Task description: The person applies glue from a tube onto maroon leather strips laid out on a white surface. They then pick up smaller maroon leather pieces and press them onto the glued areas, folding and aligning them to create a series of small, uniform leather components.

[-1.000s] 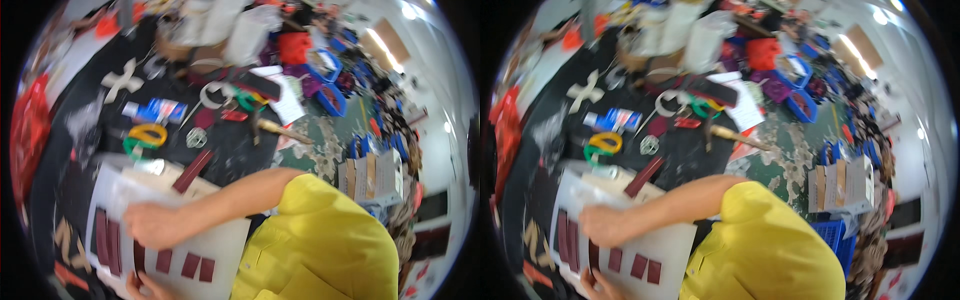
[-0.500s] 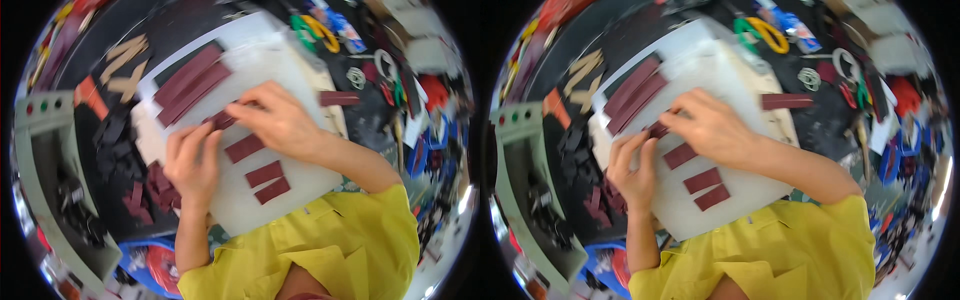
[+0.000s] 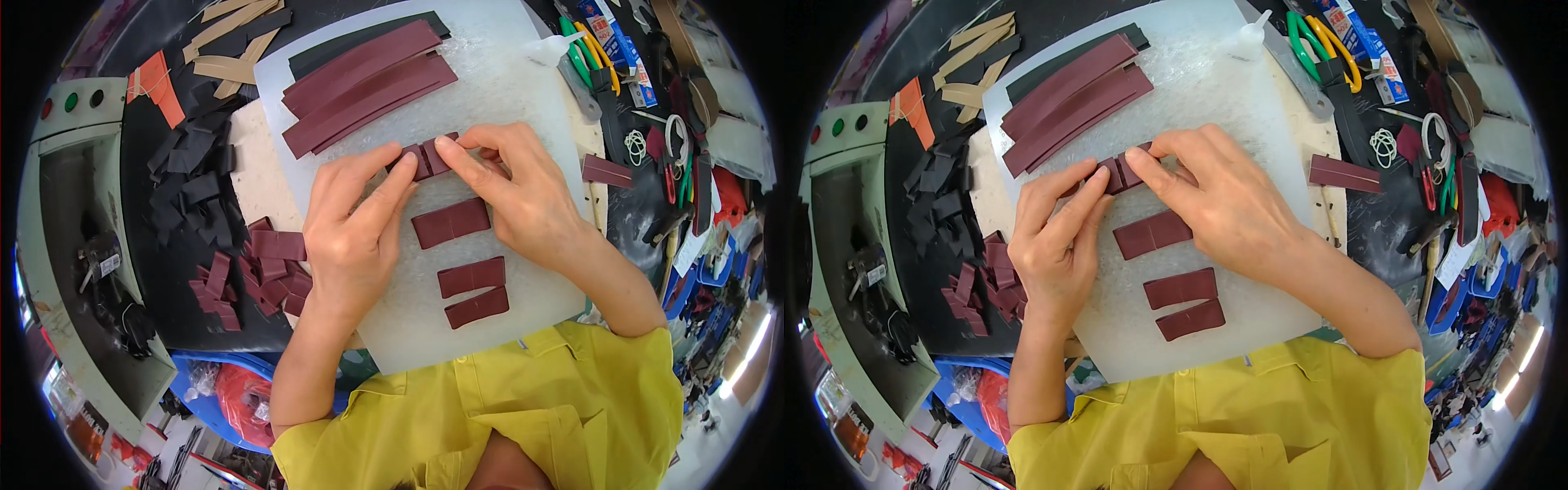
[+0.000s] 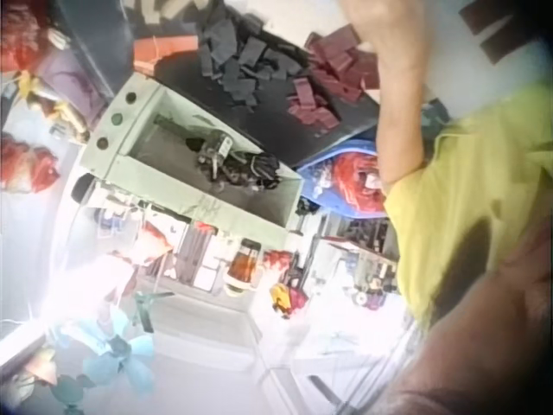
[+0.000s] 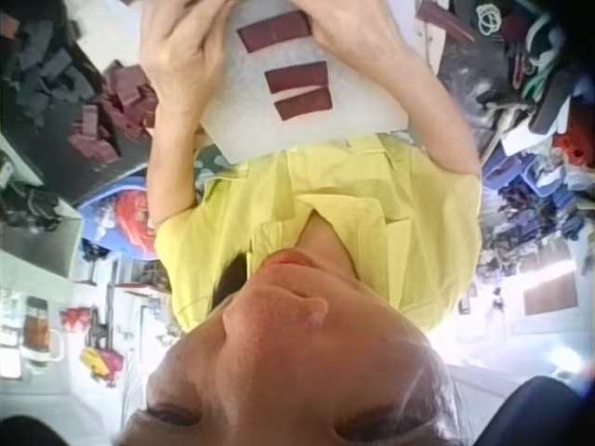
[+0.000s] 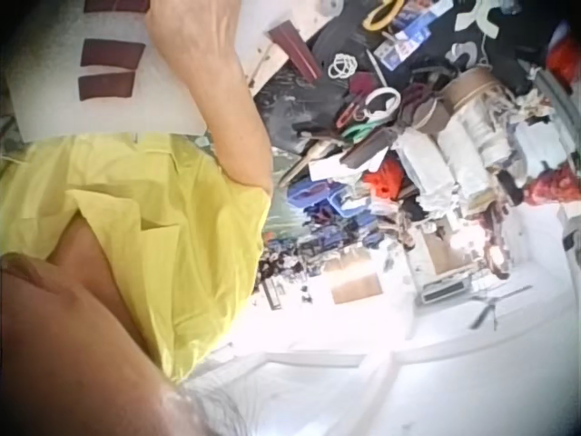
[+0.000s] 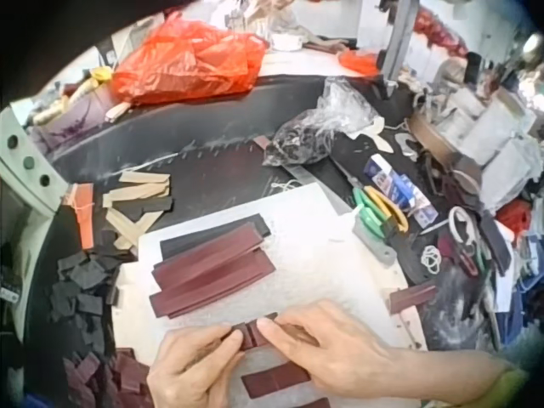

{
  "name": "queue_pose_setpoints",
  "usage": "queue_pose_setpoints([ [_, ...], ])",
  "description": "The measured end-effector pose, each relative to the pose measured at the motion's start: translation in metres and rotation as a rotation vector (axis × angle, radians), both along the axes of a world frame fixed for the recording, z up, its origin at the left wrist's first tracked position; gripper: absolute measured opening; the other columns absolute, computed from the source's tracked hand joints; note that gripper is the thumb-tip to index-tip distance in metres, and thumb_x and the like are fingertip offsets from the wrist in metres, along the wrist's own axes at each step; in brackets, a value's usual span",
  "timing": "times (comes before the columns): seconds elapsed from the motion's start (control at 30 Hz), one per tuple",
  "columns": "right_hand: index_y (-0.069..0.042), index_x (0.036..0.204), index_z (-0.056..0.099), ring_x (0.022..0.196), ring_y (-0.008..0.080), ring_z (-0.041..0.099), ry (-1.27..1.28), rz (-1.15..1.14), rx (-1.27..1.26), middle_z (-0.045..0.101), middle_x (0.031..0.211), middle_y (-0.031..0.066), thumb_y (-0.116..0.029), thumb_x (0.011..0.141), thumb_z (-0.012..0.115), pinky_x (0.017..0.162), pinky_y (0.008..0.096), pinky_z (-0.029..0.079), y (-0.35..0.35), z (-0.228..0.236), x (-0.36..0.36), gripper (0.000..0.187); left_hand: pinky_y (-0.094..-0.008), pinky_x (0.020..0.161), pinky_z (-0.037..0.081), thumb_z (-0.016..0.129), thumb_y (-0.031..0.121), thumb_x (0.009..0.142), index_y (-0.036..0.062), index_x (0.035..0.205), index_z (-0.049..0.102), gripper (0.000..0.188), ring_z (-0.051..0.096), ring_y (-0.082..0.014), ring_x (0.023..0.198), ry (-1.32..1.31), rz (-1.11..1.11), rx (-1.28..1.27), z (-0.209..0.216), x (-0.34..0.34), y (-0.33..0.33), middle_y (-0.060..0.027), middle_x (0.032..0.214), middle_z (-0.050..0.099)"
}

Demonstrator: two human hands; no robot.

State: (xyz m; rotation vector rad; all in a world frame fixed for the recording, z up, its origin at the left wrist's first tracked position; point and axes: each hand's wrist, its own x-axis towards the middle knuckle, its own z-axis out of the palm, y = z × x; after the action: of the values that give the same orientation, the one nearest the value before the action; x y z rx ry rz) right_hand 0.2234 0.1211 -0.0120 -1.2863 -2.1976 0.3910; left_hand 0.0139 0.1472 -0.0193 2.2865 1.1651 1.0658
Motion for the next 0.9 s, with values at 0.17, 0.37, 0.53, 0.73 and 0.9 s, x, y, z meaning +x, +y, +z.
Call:
queue_pose_setpoints([
  [0.17, 0.001, 0.125, 0.066, 0.093, 0.0296, 0.056, -0.057, 0.003, 0.042, 0.06, 0.113, 0.0115, 0.009, 0.072, 0.064, 0.08, 0.0373, 0.052, 0.0, -0.002, -0.003, 0.054, -0.0372, 0.076, 0.053, 0.08, -0.004, 0.07, 0.0022, 0.105, 0.075, 0.036, 0.065, -0.03, 0.09, 0.018, -0.016, 0.018, -0.001, -0.001, 0.001, -0.0118, 0.106, 0.07],
  [0.37, 0.002, 0.123, 0.066, 0.091, 0.0281, 0.056, -0.084, 0.007, 0.077, 0.061, 0.112, 0.0105, 0.002, 0.076, 0.063, 0.08, 0.0363, 0.051, 0.001, -0.004, -0.005, 0.047, -0.0339, 0.079, 0.053, 0.08, 0.0, 0.076, 0.004, 0.106, 0.078, 0.03, 0.066, -0.0259, 0.091, 0.045, -0.002, -0.019, 0.001, -0.002, 0.001, -0.0095, 0.105, 0.072],
  [0.53, 0.003, 0.122, 0.066, 0.092, 0.0278, 0.055, -0.111, 0.013, 0.081, 0.061, 0.112, 0.0103, -0.002, 0.077, 0.062, 0.082, 0.0359, 0.05, 0.001, -0.004, -0.003, 0.045, -0.035, 0.08, 0.053, 0.08, 0.0, 0.076, 0.0041, 0.106, 0.078, 0.03, 0.066, -0.0266, 0.092, 0.083, 0.0, -0.013, 0.003, 0.0, 0.0, -0.0094, 0.105, 0.072],
  [0.73, -0.002, 0.123, 0.068, 0.096, 0.0268, 0.057, -0.176, -0.004, 0.068, 0.062, 0.114, 0.0084, 0.0, 0.075, 0.063, 0.08, 0.0355, 0.048, 0.0, -0.002, -0.003, 0.048, -0.0405, 0.091, 0.05, 0.072, -0.006, 0.076, 0.0055, 0.111, 0.076, 0.037, 0.063, -0.0309, 0.107, 0.249, -0.007, 0.016, 0.004, 0.0, -0.003, -0.0091, 0.116, 0.071],
  [0.9, -0.003, 0.122, 0.069, 0.109, 0.0274, 0.058, -0.237, -0.04, 0.116, 0.063, 0.127, 0.0079, -0.004, 0.075, 0.063, 0.082, 0.0401, 0.044, -0.001, 0.0, -0.006, 0.048, -0.0544, 0.118, 0.025, 0.064, -0.007, 0.077, 0.008, 0.121, 0.072, 0.047, 0.05, -0.0334, 0.138, 0.615, -0.007, 0.027, 0.028, -0.002, -0.013, -0.0035, 0.134, 0.066],
])
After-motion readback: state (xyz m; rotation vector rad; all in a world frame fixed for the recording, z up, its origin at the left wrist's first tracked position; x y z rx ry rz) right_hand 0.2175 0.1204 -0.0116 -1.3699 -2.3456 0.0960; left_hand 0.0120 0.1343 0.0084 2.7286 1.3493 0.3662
